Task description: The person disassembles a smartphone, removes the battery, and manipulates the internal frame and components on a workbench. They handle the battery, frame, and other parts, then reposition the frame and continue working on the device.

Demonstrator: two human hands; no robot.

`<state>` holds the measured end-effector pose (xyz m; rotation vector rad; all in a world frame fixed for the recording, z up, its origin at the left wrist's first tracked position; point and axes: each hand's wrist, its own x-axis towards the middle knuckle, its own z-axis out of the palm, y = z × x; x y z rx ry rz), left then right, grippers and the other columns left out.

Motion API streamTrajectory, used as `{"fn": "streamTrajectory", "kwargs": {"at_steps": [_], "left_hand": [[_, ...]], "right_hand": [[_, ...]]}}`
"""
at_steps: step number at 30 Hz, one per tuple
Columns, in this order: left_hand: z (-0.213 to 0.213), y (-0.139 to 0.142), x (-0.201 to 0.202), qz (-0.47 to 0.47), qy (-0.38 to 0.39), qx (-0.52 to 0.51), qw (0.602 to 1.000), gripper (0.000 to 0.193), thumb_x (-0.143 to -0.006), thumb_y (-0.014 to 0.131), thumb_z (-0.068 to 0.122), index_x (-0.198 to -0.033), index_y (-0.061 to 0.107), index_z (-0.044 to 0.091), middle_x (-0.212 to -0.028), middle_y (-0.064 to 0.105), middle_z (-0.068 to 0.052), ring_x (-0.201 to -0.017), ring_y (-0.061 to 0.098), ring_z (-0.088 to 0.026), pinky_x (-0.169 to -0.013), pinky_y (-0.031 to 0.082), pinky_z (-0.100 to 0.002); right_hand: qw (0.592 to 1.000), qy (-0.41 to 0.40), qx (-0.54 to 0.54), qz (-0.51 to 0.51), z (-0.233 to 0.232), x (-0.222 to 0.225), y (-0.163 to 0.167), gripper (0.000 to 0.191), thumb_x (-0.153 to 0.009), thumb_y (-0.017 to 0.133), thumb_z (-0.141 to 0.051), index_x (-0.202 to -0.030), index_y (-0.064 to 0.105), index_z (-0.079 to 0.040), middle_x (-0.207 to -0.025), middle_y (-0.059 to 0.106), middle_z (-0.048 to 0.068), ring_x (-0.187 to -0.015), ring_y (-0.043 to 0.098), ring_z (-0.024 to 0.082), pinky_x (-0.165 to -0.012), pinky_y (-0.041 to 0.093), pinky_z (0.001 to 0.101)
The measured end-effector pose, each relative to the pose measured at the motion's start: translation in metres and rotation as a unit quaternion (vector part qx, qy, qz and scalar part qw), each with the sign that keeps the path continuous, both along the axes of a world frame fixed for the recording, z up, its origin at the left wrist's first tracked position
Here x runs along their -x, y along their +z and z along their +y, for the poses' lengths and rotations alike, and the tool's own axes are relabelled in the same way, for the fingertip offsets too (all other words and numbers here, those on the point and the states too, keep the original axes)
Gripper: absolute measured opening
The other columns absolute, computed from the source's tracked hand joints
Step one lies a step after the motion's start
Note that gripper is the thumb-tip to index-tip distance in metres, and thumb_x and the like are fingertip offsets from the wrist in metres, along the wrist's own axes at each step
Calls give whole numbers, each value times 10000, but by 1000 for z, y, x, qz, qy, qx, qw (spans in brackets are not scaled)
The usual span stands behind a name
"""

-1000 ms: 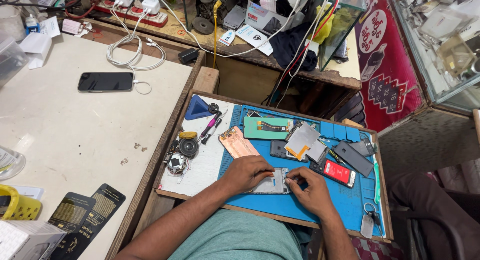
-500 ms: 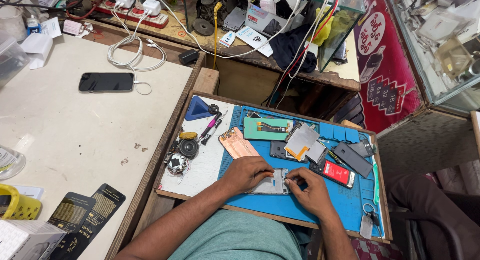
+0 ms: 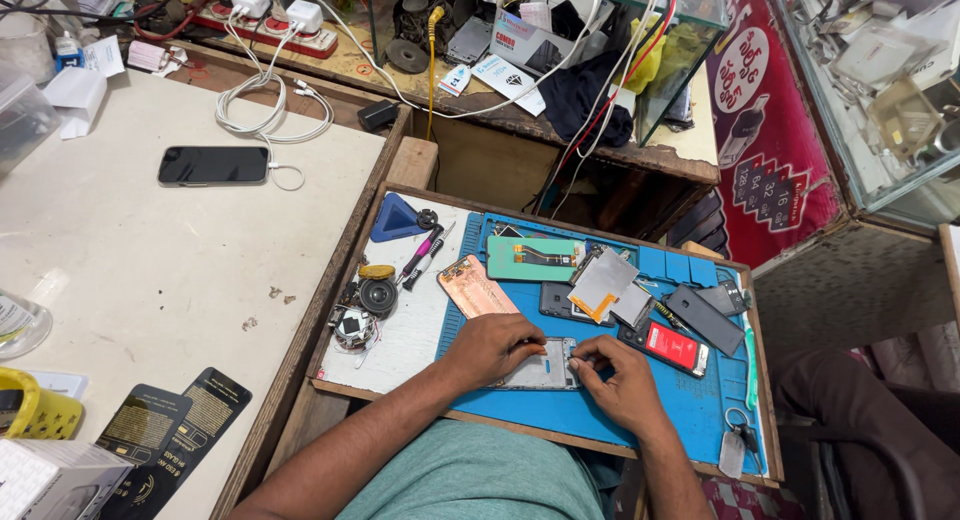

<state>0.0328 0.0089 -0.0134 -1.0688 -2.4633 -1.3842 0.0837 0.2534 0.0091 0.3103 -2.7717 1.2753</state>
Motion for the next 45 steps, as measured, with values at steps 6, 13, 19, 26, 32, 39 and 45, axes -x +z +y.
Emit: {"fn": "streamTrajectory", "kwargs": {"at_steps": [6,13,19,26,32,39,45], "left_hand": [[0,0,1,-3,1,1,1000,207,-904,763,272,-999,745,88,-897,752,-46,-777,722,-189,-677,565,-327],[1,-3,0,-8,5,18,1000,203,-907,758,274,-994,746,90,-899,759,-46,-788,729,-185,-685,569,-326],[2,-3,1,-10,6,21,1000,204,-905,759,277,-990,745,92,-894,761,-47,-789,730,-188,-687,571,-331],[1,-1,1,-16,-2,34,999,184,-902,762,276,-967,753,104,-871,761,-44,-756,720,-194,-668,560,-342],[0,3,1,-3,-11,30,999,165,-893,770,266,-935,759,107,-845,759,-43,-729,713,-203,-657,552,-353],[0,4,1,3,-18,33,999,171,-889,774,272,-923,766,105,-827,764,-42,-693,712,-201,-633,548,-351],[1,2,2,-2,-20,39,999,171,-888,774,270,-906,767,100,-814,765,-42,-676,712,-196,-630,546,-347]], "right_hand": [[1000,-2,-2,-1,0,1,1,152,-832,765,-119,-959,756,-37,-908,760,62,-781,691,162,-712,577,298],[1000,-5,-7,-11,-1,-1,1,148,-835,770,-127,-955,760,-41,-891,757,62,-779,693,157,-710,579,298],[1000,3,2,-5,0,0,3,149,-835,763,-120,-958,756,-37,-897,757,63,-781,697,157,-715,581,298],[1000,1,-5,-4,1,1,3,158,-830,766,-121,-963,754,-38,-906,759,59,-772,697,157,-709,579,296],[1000,-3,-4,-8,1,1,1,157,-828,770,-117,-962,753,-37,-903,759,59,-766,696,156,-699,577,296],[1000,-3,-8,-10,1,1,1,157,-828,773,-124,-959,756,-39,-903,761,59,-769,694,157,-698,575,297],[1000,-3,-12,-11,1,0,0,159,-832,770,-134,-962,759,-44,-899,759,62,-773,697,159,-704,578,302]]}}
